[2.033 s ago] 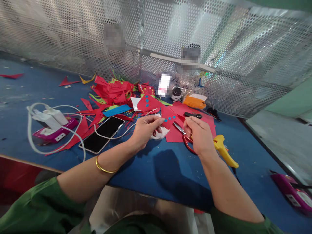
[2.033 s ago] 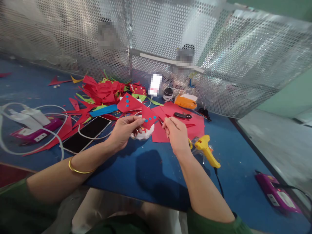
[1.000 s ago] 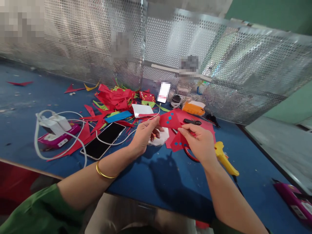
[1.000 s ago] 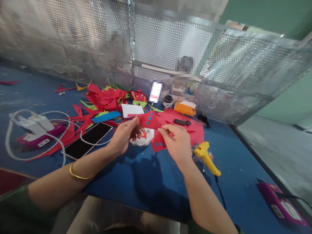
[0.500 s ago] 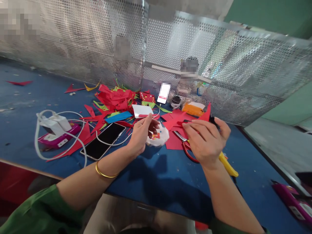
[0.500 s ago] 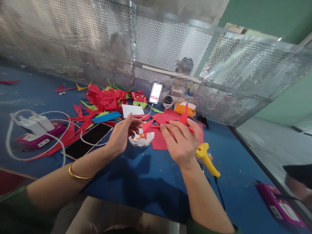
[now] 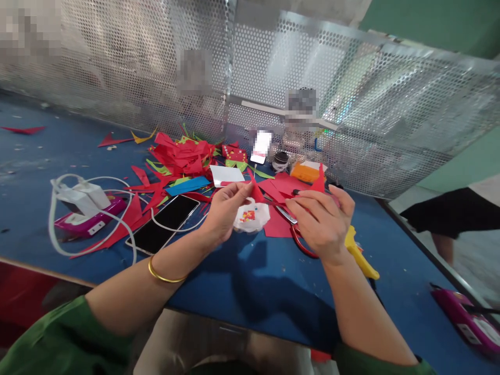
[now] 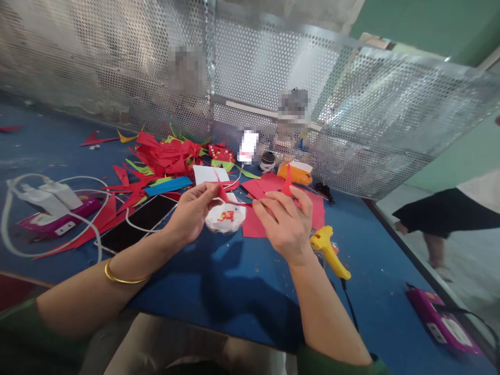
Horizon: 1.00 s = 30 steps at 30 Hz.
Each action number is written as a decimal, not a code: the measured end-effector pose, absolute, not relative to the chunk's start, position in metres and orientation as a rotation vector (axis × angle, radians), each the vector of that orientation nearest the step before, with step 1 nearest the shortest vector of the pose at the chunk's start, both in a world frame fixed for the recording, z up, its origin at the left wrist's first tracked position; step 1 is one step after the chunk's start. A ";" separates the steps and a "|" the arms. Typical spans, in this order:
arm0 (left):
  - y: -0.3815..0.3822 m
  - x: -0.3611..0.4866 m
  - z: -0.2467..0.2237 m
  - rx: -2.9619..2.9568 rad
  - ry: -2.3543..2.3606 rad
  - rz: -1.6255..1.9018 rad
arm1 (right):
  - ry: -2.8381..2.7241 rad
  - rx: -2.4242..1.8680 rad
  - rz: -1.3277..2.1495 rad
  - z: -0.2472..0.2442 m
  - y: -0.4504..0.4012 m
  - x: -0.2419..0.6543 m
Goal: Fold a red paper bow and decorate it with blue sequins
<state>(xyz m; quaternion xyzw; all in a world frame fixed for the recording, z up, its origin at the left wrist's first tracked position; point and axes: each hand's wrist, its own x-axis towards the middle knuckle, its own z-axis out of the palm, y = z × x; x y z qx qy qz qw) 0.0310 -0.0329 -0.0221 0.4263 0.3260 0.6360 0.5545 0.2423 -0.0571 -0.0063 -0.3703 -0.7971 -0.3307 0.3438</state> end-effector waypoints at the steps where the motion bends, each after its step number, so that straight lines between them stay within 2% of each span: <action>1: -0.031 0.029 -0.022 0.963 0.781 1.564 | -2.050 -0.992 -0.826 -0.005 -0.056 0.243; 5: -0.027 0.024 -0.018 0.896 0.801 1.692 | -1.966 -1.057 -0.673 0.000 -0.051 0.245; 11: -0.033 0.026 -0.020 1.166 0.932 1.622 | -1.884 -1.066 -0.292 0.004 -0.047 0.251; 17: -0.029 0.028 -0.020 1.171 0.819 1.833 | -1.812 -1.109 -0.048 0.007 -0.049 0.251; 23: -0.037 0.028 -0.019 1.193 0.896 1.218 | -1.891 -1.154 0.010 0.004 -0.052 0.243; 30: -0.039 0.030 -0.016 0.947 0.795 1.101 | -2.056 -1.035 0.029 0.002 -0.050 0.243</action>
